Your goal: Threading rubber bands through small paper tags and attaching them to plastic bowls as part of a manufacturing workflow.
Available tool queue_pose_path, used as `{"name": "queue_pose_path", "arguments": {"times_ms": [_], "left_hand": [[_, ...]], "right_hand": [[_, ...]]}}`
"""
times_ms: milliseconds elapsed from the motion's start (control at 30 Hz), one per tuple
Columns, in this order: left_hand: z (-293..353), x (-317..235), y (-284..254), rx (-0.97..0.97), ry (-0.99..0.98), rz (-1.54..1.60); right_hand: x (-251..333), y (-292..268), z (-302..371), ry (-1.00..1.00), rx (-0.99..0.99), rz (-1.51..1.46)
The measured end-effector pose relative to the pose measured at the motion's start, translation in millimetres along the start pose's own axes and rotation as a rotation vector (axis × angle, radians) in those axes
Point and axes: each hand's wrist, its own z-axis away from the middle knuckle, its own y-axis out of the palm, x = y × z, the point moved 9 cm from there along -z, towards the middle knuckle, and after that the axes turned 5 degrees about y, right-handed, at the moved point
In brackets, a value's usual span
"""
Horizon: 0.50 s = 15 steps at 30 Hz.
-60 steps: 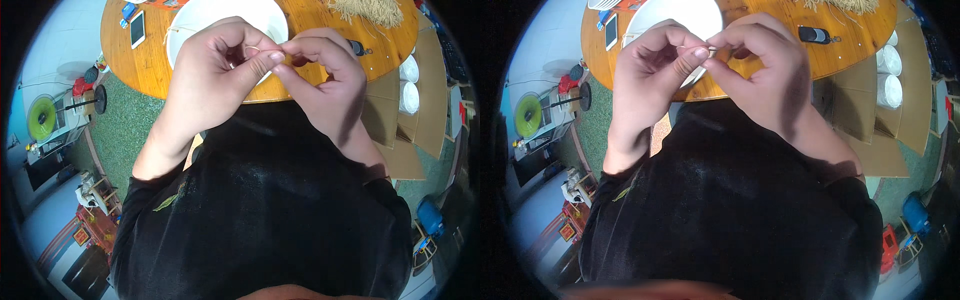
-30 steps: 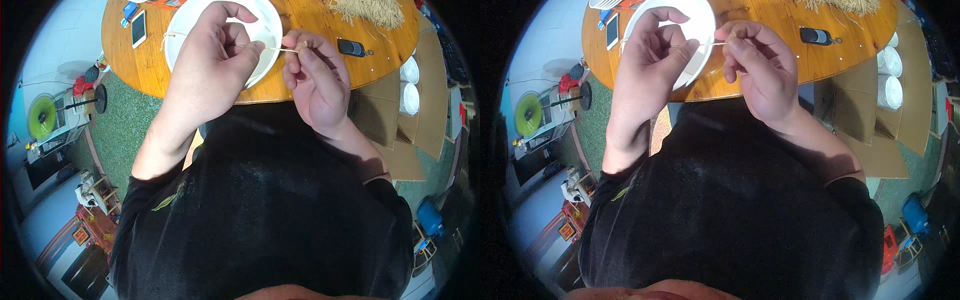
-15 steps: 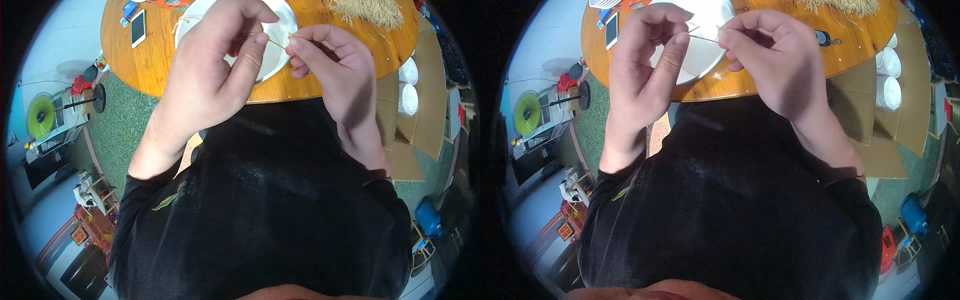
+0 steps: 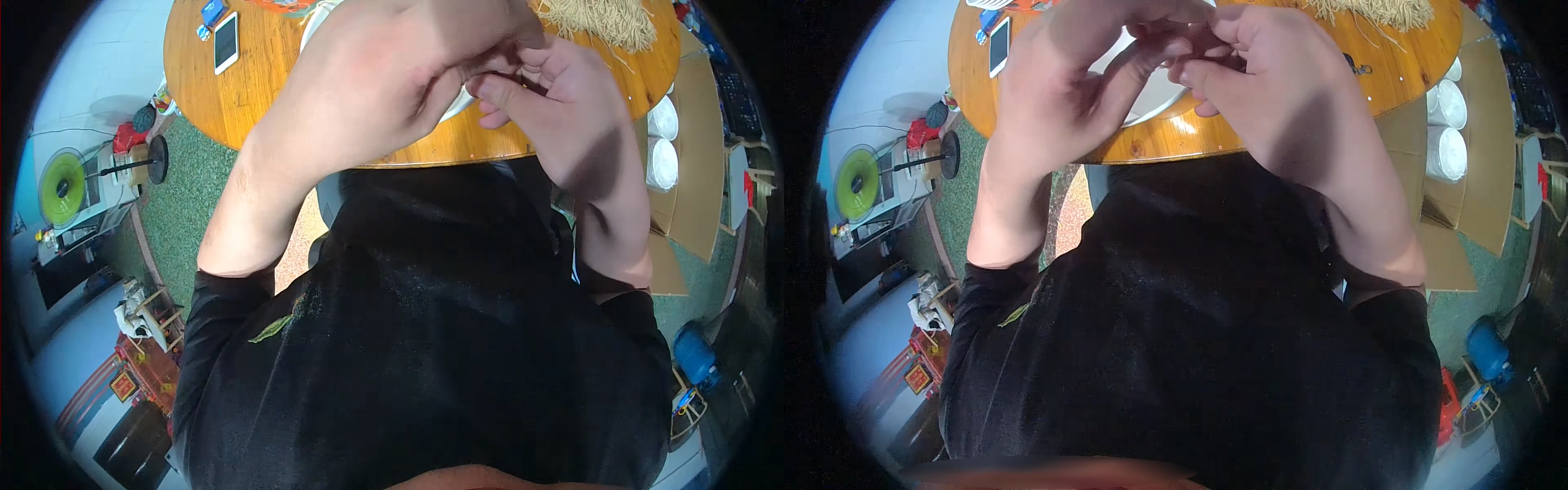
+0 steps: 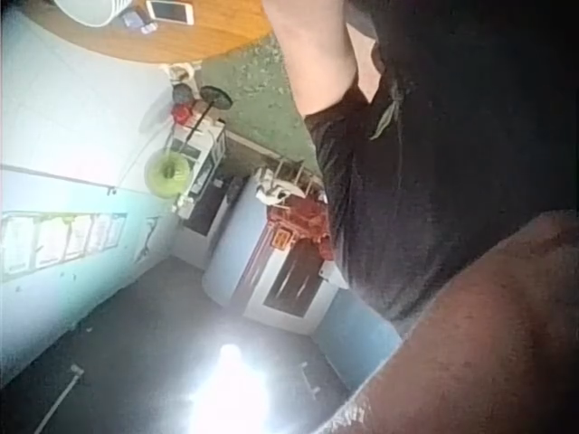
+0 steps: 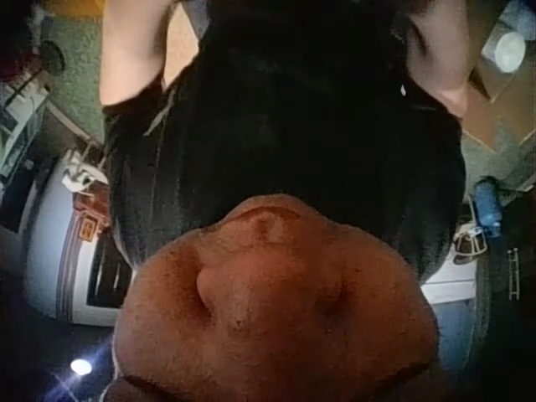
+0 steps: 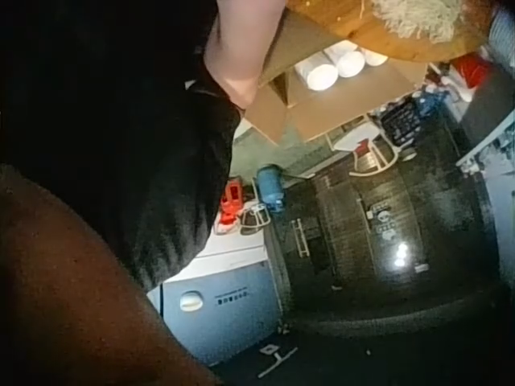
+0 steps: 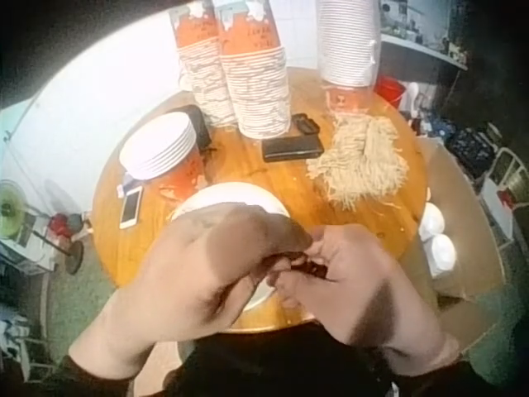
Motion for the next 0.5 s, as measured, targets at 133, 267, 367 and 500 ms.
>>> {"name": "queue_pose_path", "arguments": {"times_ms": [133,267,367,500], "left_hand": [[-6.9,7.7,2.2,0.104,-0.321,0.119],[19.8,18.7,1.2,-0.441,0.215,0.356],[34.8,13.6,6.4,-0.361,0.419,0.332],[19.6,4.3,10.2,0.018,-0.039,0.007]], "right_hand": [[-10.0,-3.8,-3.3,0.012,0.000,-0.132],[-22.5,-6.1,-8.6,0.043,0.103,-0.199],[-28.4,-6.8,-10.5,0.058,0.106,-0.314],[-37.2,-15.0,-10.8,0.118,0.088,-0.342]]}}
